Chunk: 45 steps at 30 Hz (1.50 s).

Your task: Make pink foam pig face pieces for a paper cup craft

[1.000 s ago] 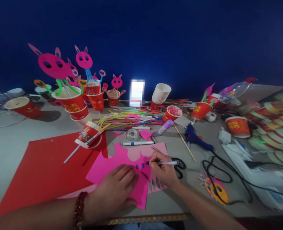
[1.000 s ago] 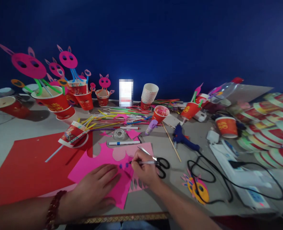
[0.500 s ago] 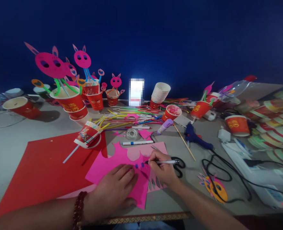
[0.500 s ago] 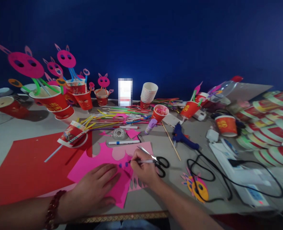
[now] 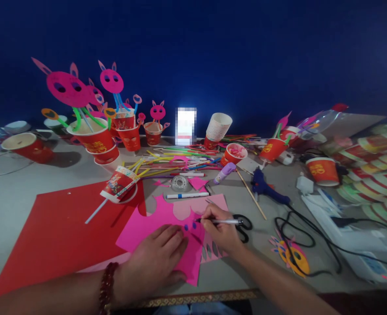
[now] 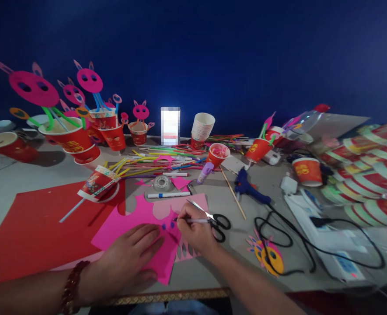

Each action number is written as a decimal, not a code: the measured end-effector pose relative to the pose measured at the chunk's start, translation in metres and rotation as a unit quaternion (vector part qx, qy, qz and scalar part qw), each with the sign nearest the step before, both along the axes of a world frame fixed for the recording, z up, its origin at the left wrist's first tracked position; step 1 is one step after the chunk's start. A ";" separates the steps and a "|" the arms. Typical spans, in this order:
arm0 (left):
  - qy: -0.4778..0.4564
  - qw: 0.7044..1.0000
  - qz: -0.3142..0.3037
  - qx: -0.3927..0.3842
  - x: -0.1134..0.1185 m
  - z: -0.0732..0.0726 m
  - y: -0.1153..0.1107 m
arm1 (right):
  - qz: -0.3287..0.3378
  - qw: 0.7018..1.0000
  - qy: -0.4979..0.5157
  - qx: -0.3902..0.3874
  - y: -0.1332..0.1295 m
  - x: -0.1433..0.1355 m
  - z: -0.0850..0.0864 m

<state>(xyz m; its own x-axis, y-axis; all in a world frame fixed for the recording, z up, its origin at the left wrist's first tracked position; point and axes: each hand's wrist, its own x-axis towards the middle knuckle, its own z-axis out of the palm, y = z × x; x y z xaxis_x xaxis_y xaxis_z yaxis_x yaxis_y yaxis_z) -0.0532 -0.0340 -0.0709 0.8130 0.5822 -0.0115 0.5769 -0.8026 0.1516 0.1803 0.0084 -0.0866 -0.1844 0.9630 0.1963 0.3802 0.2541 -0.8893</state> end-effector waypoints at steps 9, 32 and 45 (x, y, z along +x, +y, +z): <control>-0.005 1.000 0.002 0.008 0.000 0.001 -0.001 | -0.025 0.998 0.043 -0.030 -0.003 -0.002 0.006; -0.025 0.999 0.007 0.034 0.000 -0.006 -0.002 | -0.009 1.000 0.014 -0.011 -0.001 0.000 0.000; -0.032 0.998 0.006 0.047 0.001 -0.004 -0.001 | -0.035 0.998 0.044 -0.007 -0.001 0.000 0.000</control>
